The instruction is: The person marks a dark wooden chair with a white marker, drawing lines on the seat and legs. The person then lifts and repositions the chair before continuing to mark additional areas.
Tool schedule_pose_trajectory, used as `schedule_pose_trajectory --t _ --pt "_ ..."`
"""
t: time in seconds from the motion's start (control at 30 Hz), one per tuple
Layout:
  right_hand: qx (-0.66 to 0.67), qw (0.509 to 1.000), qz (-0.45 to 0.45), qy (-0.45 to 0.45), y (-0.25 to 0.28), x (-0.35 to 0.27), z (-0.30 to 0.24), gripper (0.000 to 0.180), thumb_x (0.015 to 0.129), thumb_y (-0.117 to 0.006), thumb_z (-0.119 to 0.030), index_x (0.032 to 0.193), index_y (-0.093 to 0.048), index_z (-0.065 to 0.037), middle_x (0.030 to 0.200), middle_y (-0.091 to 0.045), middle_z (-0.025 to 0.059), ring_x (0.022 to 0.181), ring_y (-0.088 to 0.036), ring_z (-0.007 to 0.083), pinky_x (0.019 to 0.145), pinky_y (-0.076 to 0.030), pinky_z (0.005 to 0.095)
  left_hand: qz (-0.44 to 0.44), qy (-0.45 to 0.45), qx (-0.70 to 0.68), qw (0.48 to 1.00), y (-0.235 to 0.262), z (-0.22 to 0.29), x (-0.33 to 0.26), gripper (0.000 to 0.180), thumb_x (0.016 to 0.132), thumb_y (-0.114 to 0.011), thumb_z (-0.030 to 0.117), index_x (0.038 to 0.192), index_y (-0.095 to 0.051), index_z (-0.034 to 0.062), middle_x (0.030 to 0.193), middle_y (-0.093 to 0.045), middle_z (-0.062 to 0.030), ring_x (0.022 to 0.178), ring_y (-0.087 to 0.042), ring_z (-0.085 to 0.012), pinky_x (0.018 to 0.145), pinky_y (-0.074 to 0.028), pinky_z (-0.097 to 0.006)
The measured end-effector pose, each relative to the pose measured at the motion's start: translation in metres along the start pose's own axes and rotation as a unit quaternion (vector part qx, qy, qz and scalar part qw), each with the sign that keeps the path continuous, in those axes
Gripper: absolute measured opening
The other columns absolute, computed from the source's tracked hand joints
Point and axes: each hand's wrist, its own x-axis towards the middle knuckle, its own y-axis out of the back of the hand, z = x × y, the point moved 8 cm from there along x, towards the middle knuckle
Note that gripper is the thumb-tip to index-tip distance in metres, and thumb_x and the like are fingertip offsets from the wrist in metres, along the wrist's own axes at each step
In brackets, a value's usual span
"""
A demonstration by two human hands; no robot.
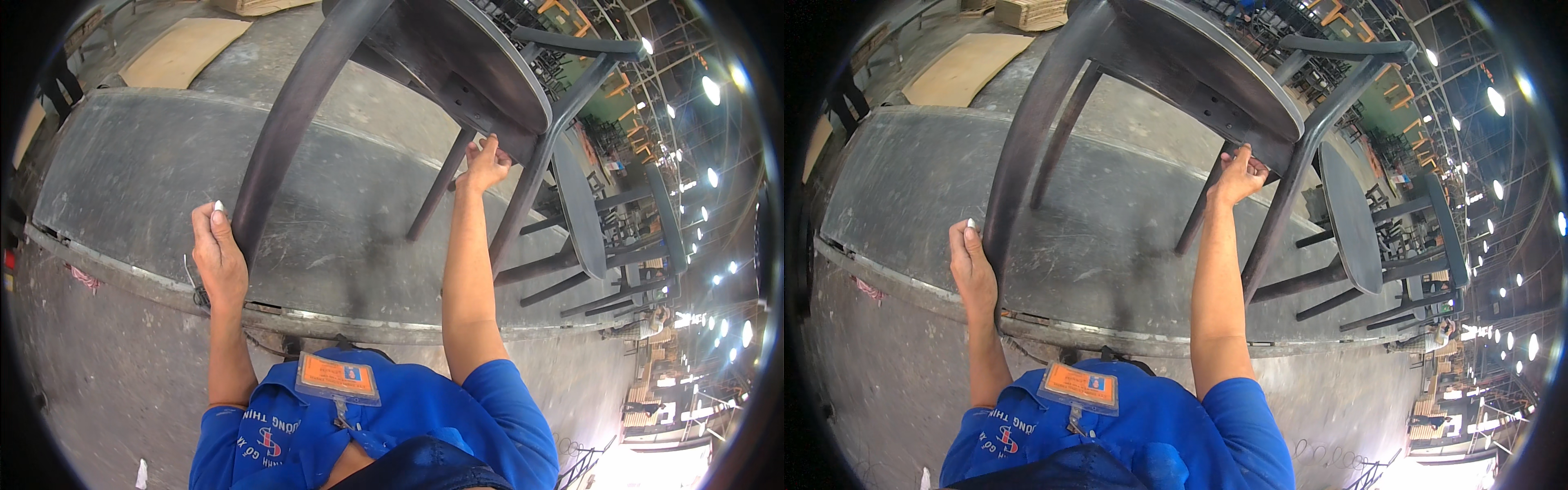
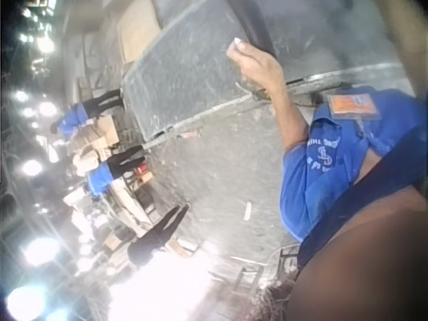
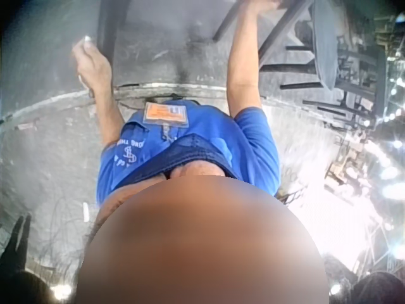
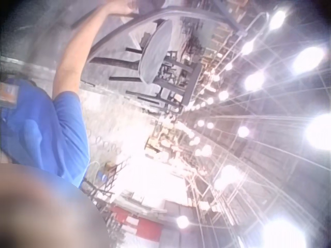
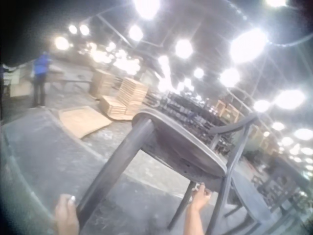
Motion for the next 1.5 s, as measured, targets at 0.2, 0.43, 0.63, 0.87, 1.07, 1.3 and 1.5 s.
schedule_pose_trajectory --t 0.2,0.43,0.63,0.87,1.07,1.3,1.5 --pt "0.012 0.994 -0.101 -0.044 0.003 -0.021 -0.018 0.024 0.090 -0.062 -0.016 0.103 -0.047 -0.001 0.085 -0.061 0.0113 0.059 -0.061 0.0182 0.058 -0.053 0.0291 -0.013 0.023 -0.015 1.000 0.000 -0.004 0.002 0.030 0.103 -0.039 0.028 0.103 -0.053 0.0017 0.076 -0.051 -0.0039 0.069 -0.046 -0.0114 0.063 -0.040 -0.027" --pt "-0.459 0.790 -0.113 0.391 0.113 -0.054 -0.108 0.050 0.083 -0.072 -0.018 0.118 -0.047 0.006 0.107 -0.058 0.0175 0.102 -0.058 0.0245 0.086 -0.048 0.0354 0.029 0.001 0.007 1.000 0.011 -0.005 -0.002 0.028 0.102 -0.041 0.027 0.104 -0.054 0.0023 0.076 -0.057 -0.0038 0.069 -0.053 -0.0114 0.060 -0.043 -0.027" --pt "-0.411 0.887 -0.211 0.008 0.164 -0.036 -0.034 0.035 0.080 -0.071 -0.013 0.102 -0.049 0.003 0.074 -0.057 0.0067 0.055 -0.058 0.0128 0.048 -0.046 0.0272 0.171 -0.154 -0.111 0.967 0.015 0.036 -0.017 0.022 0.100 -0.046 0.019 0.105 -0.051 -0.0010 0.108 -0.063 -0.0152 0.095 -0.063 -0.0224 0.079 -0.053 -0.034" --pt "-0.404 0.888 -0.218 0.015 0.149 -0.033 -0.039 0.024 0.081 -0.067 -0.010 0.092 -0.049 0.001 0.067 -0.053 0.0036 0.052 -0.056 0.0118 0.047 -0.046 0.0258 -0.151 -0.357 -0.138 0.912 -0.200 0.142 -0.056 0.012 0.083 -0.065 0.015 0.091 -0.059 0.0079 0.131 -0.056 -0.0088 0.113 -0.056 -0.0295 0.092 -0.047 -0.039" --pt "-0.388 0.892 -0.229 0.038 0.152 -0.043 -0.042 0.019 0.081 -0.065 -0.008 0.091 -0.050 -0.001 0.065 -0.054 0.0041 0.051 -0.055 0.0131 0.048 -0.044 0.0260 -0.191 -0.391 -0.058 0.899 -0.331 0.177 -0.044 0.015 0.083 -0.063 0.017 0.092 -0.062 0.0052 0.148 -0.035 -0.0068 0.110 -0.051 -0.0268 0.084 -0.048 -0.040" --pt "-0.406 0.889 -0.209 0.024 0.165 -0.056 -0.042 0.023 0.081 -0.065 -0.007 0.092 -0.047 0.002 0.064 -0.055 0.0065 0.052 -0.058 0.0145 0.050 -0.047 0.0275 -0.142 -0.415 0.003 0.898 -0.328 0.171 -0.069 0.010 0.076 -0.067 0.014 0.080 -0.066 0.0040 0.151 -0.031 -0.0104 0.100 -0.053 -0.0228 0.075 -0.051 -0.031" --pt "-0.403 0.894 -0.194 0.025 0.170 -0.063 -0.042 0.022 0.080 -0.065 -0.007 0.092 -0.048 0.001 0.065 -0.056 0.0071 0.053 -0.059 0.0151 0.050 -0.047 0.0273 -0.158 -0.371 -0.077 0.912 -0.316 0.161 -0.077 0.012 0.078 -0.067 0.014 0.085 -0.063 0.0045 0.142 -0.042 -0.0107 0.098 -0.055 -0.0228 0.076 -0.052 -0.033"
